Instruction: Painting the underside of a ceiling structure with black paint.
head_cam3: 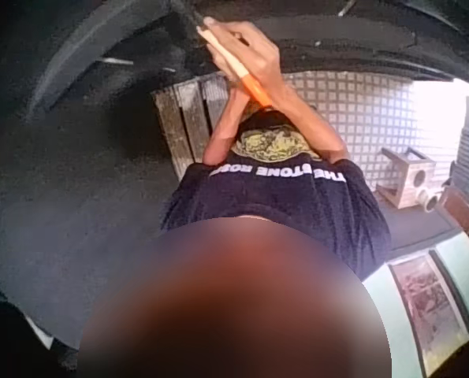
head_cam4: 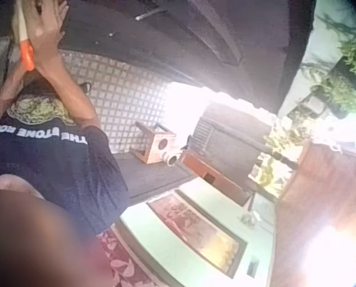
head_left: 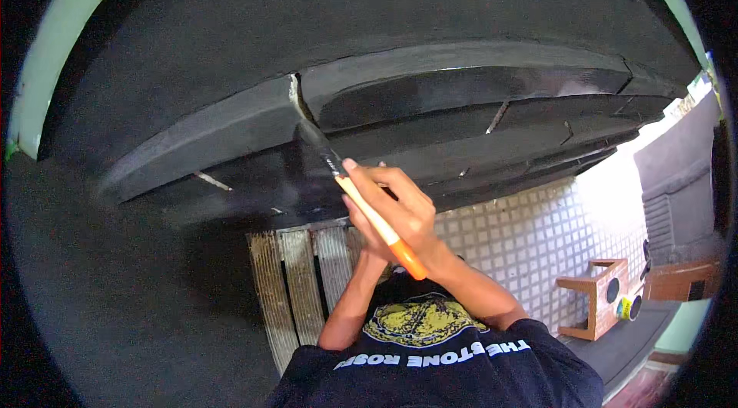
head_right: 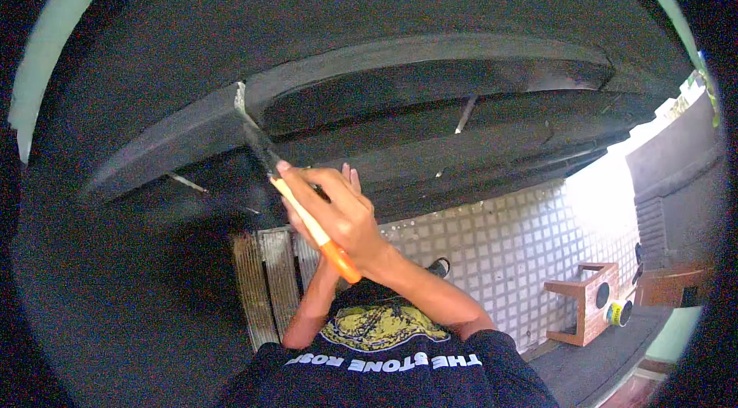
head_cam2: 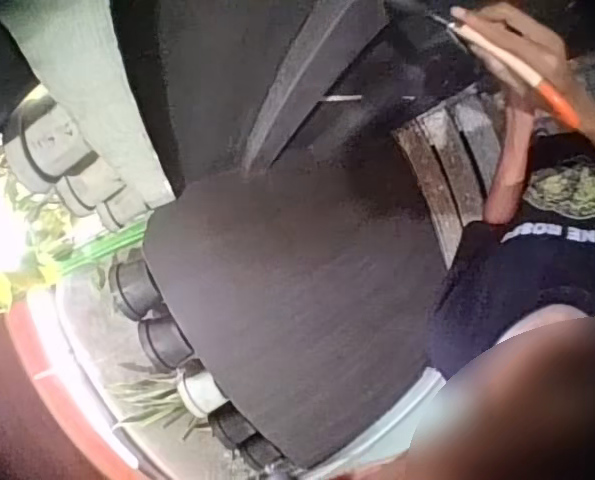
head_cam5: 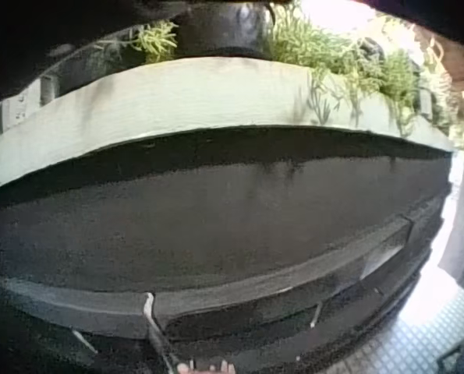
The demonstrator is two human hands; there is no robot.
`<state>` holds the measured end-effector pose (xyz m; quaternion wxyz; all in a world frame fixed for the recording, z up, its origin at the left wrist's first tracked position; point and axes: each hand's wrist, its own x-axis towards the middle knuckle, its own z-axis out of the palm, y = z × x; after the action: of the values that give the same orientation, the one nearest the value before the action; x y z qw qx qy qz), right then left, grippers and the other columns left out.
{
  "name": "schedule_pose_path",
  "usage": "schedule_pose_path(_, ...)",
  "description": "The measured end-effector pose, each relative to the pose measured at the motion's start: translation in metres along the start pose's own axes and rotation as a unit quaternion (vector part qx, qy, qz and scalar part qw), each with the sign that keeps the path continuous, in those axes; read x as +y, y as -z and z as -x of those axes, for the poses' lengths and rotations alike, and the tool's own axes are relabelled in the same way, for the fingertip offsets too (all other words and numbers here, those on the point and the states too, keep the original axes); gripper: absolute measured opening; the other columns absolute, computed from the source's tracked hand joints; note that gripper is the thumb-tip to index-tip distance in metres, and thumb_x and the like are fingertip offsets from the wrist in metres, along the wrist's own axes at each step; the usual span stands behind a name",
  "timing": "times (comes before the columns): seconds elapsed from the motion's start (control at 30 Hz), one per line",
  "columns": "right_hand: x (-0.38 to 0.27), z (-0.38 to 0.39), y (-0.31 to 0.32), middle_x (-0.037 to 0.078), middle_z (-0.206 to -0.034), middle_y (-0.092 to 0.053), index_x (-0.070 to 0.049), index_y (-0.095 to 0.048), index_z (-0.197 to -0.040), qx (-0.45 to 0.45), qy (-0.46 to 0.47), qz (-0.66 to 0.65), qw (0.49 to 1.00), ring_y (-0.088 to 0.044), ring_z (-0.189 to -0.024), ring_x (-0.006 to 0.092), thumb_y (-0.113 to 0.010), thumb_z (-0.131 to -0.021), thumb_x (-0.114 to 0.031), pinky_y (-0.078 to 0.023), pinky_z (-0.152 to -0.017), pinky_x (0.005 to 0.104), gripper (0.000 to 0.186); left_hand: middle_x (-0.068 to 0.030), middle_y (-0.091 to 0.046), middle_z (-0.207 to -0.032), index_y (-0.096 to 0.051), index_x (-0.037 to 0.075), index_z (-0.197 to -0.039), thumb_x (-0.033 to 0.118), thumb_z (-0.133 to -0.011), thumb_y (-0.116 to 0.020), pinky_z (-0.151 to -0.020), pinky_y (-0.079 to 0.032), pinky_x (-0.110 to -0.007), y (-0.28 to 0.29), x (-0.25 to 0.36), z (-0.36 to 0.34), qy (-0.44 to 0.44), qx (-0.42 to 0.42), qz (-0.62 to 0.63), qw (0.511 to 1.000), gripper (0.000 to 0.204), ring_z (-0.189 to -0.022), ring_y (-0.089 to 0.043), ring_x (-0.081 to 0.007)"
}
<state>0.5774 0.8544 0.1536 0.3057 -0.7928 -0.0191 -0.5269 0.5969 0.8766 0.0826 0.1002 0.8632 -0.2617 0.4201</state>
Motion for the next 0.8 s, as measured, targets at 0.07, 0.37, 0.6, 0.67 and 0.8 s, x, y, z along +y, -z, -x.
schedule_pose_path(0.07, 0.001, 0.007, 0.01, 0.017, -0.092, -0.068, 0.008, -0.066, -0.113, 0.026, -0.006, 0.027, 0.999, -0.066, -0.076, 0.0238, -0.072, -0.076, 0.0, -0.055, -0.069, 0.0314, 0.038, -0.0162, -0.052, -0.138, -0.045, 0.0, -0.135, 0.019, -0.095, -0.055, -0.094, -0.051, -0.048, -0.012, 0.011, 0.014, 0.041, 0.055, -0.155, 0.986, 0.045, -0.122, -0.053, -0.0385)
schedule_pose_path(0.37, 0.018, -0.002, 0.097, 0.016, -0.094, -0.061, 0.003, -0.056, -0.132, 0.175, -0.214, 0.228, 0.934, -0.061, -0.077, 0.0231, -0.062, -0.087, -0.003, -0.051, -0.068, 0.0336, 0.046, -0.0143, -0.017, -0.16, -0.024, 0.001, -0.151, 0.009, -0.078, -0.07, -0.105, -0.034, -0.066, -0.052, -0.047, 0.048, -0.01, -0.376, 0.359, 0.854, 0.086, -0.148, -0.011, -0.0398)
schedule_pose_path(0.6, 0.001, -0.013, 0.018, 0.014, -0.089, -0.063, 0.001, -0.063, -0.126, 0.055, -0.063, 0.135, 0.987, -0.061, -0.074, 0.0218, -0.069, -0.076, 0.003, -0.052, -0.066, 0.0315, 0.051, -0.0141, -0.022, -0.157, -0.025, 0.003, -0.149, 0.017, -0.084, -0.066, -0.103, -0.038, -0.06, -0.057, -0.034, 0.053, -0.037, -0.307, 0.232, 0.922, 0.078, -0.145, -0.019, -0.0368)
schedule_pose_path(0.67, -0.004, -0.016, -0.001, 0.014, -0.088, -0.064, 0.0, -0.065, -0.124, 0.05, -0.034, 0.065, 0.996, -0.06, -0.072, 0.0204, -0.067, -0.074, 0.007, -0.051, -0.064, 0.0291, 0.051, -0.0161, -0.033, -0.152, -0.03, 0.002, -0.147, 0.018, -0.088, -0.064, -0.1, -0.044, -0.054, -0.057, -0.016, 0.047, -0.063, -0.208, 0.14, 0.966, 0.07, -0.142, -0.029, -0.0362)
schedule_pose_path(0.8, -0.011, -0.013, -0.024, 0.011, -0.093, -0.063, -0.006, -0.063, -0.128, -0.01, -0.039, 0.014, 0.999, -0.063, -0.078, 0.0238, -0.07, -0.074, 0.001, -0.051, -0.069, 0.0355, 0.054, -0.0126, -0.065, -0.105, -0.042, -0.004, -0.13, 0.021, -0.099, -0.047, -0.081, -0.051, -0.046, -0.042, -0.007, 0.018, 0.012, -0.034, 0.092, 0.995, 0.04, -0.1, -0.066, -0.0308)
